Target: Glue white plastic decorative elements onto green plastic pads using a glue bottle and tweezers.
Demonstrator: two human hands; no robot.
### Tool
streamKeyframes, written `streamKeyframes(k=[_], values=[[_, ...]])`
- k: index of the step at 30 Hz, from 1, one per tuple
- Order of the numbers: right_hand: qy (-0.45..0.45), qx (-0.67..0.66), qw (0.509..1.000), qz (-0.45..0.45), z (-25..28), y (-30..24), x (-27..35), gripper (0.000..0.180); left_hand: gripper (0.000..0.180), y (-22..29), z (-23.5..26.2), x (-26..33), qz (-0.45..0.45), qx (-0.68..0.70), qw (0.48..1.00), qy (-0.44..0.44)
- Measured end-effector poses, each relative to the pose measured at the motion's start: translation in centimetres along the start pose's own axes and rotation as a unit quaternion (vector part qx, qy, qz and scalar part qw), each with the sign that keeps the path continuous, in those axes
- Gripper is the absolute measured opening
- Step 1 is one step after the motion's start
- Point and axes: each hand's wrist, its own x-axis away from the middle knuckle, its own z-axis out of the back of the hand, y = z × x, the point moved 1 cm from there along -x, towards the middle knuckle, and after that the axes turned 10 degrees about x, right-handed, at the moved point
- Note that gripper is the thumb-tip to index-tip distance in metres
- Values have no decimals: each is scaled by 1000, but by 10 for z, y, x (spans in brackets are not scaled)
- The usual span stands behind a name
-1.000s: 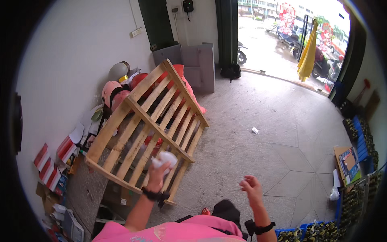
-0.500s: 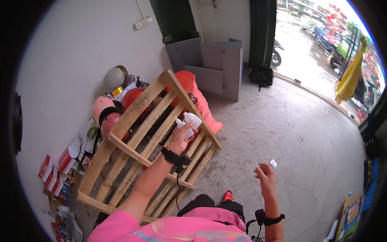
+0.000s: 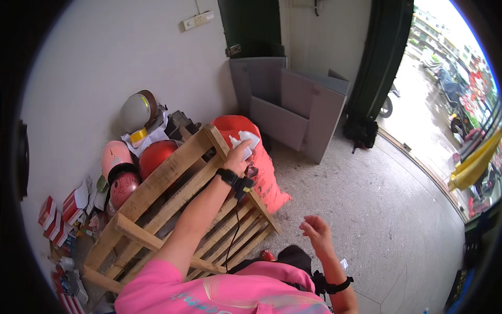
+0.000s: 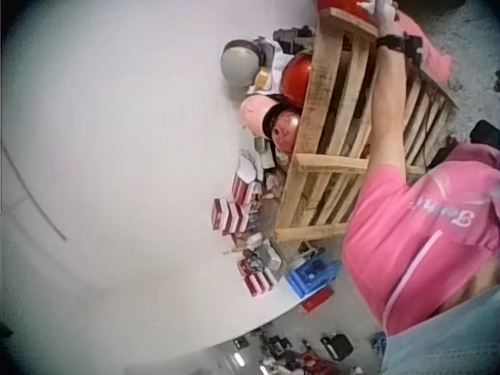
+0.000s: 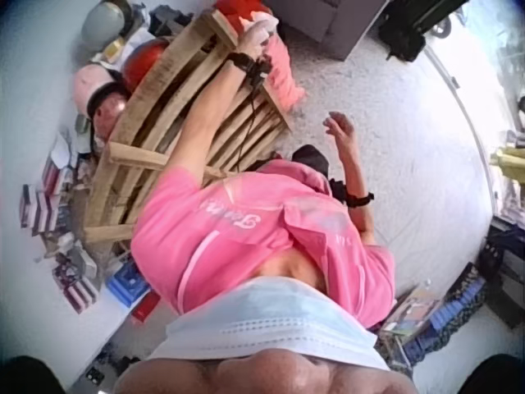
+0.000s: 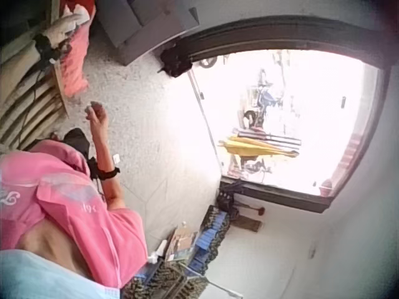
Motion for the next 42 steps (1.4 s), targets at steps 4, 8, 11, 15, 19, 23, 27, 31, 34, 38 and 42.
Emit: streamKeyframes(k=[4, 8, 11, 15, 19, 23, 27, 31, 34, 38, 42], values=[[-14, 5, 1000, -27, 22, -4, -71, 23, 38, 10, -5, -87, -9, 56, 997, 45], [-62, 29, 997, -41, 36, -10, -176, 23, 34, 21, 14, -168, -13, 74, 992, 102], [-92, 80, 992, -18, 44, -23, -264, 24, 37, 30, 32, -222, -40, 91, 985, 143], [-153, 56, 987, 2, 39, -61, -358, 25, 39, 35, 53, -264, 20, 136, 965, 224], [-212, 92, 972, 43, 12, -86, -443, 22, 30, 25, 56, -264, 33, 38, 939, 340], [-238, 73, 961, 123, -56, -89, -507, 19, 19, -2, 33, -218, -47, -67, 975, 209], [-234, 121, 934, 243, -147, -82, -540, 17, 21, -46, 6, -128, -105, -131, 958, 231], [-219, 215, 890, 338, -201, -65, -541, 16, 23, -86, 12, -1, -49, -102, 968, 223], [-197, 178, 925, 273, -200, -54, -515, 19, 33, -134, 34, 107, 25, -63, 927, 368], [-341, 164, 882, 281, -177, -52, -413, 15, 33, -223, 59, 257, 84, -15, 848, 522], [-551, 219, 777, 210, -170, -43, -240, 15, 29, -322, 71, 384, -10, 148, 794, 589]])
